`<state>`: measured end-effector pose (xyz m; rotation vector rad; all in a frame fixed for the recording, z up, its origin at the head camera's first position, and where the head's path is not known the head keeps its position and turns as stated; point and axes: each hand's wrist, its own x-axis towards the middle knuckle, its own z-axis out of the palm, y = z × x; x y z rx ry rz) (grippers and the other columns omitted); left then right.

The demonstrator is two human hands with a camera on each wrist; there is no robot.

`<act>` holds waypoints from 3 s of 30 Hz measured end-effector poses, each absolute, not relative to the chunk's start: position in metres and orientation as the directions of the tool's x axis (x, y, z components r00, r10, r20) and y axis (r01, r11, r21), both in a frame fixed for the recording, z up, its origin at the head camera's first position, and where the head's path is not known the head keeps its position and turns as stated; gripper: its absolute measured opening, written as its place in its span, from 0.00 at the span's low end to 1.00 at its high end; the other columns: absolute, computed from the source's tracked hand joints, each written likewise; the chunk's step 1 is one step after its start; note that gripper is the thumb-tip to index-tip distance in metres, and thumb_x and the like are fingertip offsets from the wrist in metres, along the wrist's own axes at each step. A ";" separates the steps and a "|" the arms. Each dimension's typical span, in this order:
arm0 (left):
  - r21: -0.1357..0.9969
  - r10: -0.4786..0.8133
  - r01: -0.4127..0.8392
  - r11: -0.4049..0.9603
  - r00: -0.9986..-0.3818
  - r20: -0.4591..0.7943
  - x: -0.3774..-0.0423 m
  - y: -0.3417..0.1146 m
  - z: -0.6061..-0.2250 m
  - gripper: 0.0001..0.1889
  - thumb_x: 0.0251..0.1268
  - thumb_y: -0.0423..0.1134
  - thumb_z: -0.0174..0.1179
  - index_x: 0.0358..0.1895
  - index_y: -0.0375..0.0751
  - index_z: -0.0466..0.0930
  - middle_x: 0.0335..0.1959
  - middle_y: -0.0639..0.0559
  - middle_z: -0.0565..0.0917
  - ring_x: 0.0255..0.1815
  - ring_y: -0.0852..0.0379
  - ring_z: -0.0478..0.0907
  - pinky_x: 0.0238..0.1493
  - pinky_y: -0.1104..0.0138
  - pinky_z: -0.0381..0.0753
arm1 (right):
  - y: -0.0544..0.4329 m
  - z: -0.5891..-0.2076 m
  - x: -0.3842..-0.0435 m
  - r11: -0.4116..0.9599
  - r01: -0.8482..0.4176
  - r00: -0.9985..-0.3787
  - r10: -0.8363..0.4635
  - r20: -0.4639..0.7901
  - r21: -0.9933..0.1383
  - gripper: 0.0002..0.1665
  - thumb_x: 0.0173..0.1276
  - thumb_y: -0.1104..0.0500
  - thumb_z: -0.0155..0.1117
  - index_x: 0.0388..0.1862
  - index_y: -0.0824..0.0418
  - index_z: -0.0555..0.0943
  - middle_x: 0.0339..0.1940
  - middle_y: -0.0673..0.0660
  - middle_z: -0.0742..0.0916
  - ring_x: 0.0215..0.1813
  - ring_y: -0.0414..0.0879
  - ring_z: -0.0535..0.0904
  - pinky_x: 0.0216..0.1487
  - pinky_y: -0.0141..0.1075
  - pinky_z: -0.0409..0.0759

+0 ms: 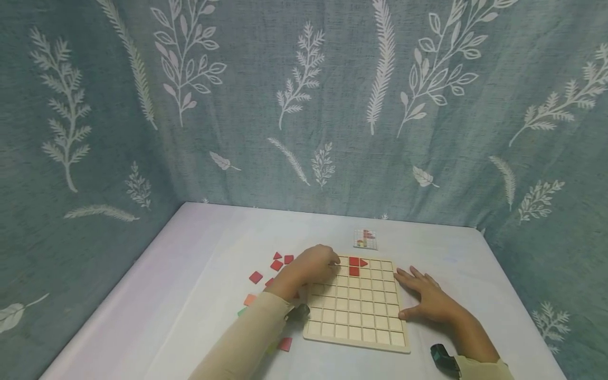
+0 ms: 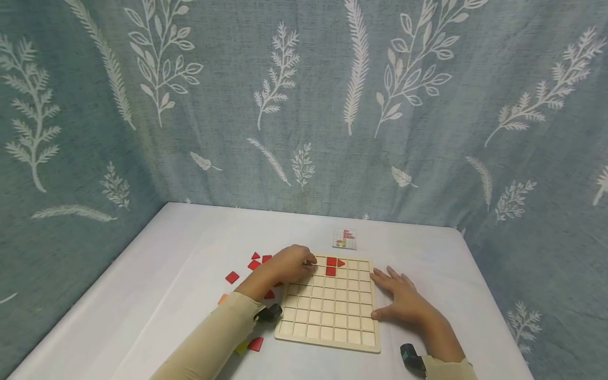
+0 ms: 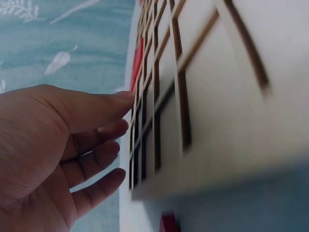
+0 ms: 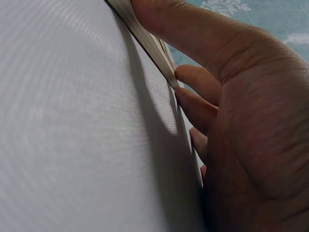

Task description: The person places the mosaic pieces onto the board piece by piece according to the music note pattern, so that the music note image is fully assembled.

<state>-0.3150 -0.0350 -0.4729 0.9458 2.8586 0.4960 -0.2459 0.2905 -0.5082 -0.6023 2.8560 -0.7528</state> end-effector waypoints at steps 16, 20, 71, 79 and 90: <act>0.412 0.475 0.408 0.815 -0.877 -0.073 -0.314 -0.083 -0.475 0.11 0.63 0.35 0.60 0.47 0.45 0.86 0.40 0.57 0.84 0.37 0.60 0.80 0.45 0.63 0.79 | 0.290 -0.507 -0.244 0.802 -0.322 -0.917 -0.396 -0.044 -0.503 0.67 0.38 0.31 0.75 0.73 0.62 0.65 0.74 0.63 0.64 0.76 0.67 0.45 0.70 0.62 0.36; 0.366 0.446 0.390 0.845 -0.891 -0.083 -0.314 -0.096 -0.475 0.14 0.63 0.33 0.58 0.50 0.42 0.85 0.44 0.53 0.83 0.47 0.55 0.80 0.51 0.60 0.78 | 0.290 -0.507 -0.244 0.796 -0.325 -0.915 -0.401 -0.044 -0.510 0.66 0.38 0.31 0.76 0.73 0.61 0.65 0.75 0.63 0.64 0.76 0.67 0.45 0.70 0.62 0.36; 0.315 0.469 0.454 0.833 -0.883 0.030 -0.335 -0.112 -0.483 0.09 0.61 0.33 0.62 0.43 0.45 0.86 0.33 0.58 0.77 0.38 0.57 0.75 0.52 0.60 0.76 | 0.291 -0.511 -0.247 0.797 -0.329 -0.919 -0.393 -0.021 -0.506 0.66 0.37 0.30 0.75 0.73 0.60 0.66 0.74 0.61 0.65 0.76 0.65 0.45 0.70 0.60 0.36; 0.361 0.501 0.473 0.804 -0.865 0.019 -0.332 -0.095 -0.481 0.12 0.62 0.36 0.62 0.49 0.43 0.85 0.40 0.56 0.79 0.48 0.54 0.77 0.55 0.59 0.75 | 0.291 -0.513 -0.247 0.794 -0.339 -0.917 -0.400 -0.013 -0.505 0.66 0.37 0.30 0.75 0.73 0.60 0.66 0.74 0.62 0.65 0.76 0.65 0.45 0.70 0.61 0.36; 0.383 0.549 0.516 0.766 -0.836 0.029 -0.328 -0.063 -0.475 0.10 0.61 0.38 0.64 0.45 0.47 0.86 0.38 0.59 0.79 0.45 0.57 0.77 0.53 0.61 0.75 | 0.292 -0.514 -0.248 0.797 -0.318 -0.922 -0.386 -0.027 -0.514 0.68 0.35 0.29 0.75 0.73 0.60 0.65 0.75 0.60 0.65 0.77 0.64 0.45 0.71 0.59 0.36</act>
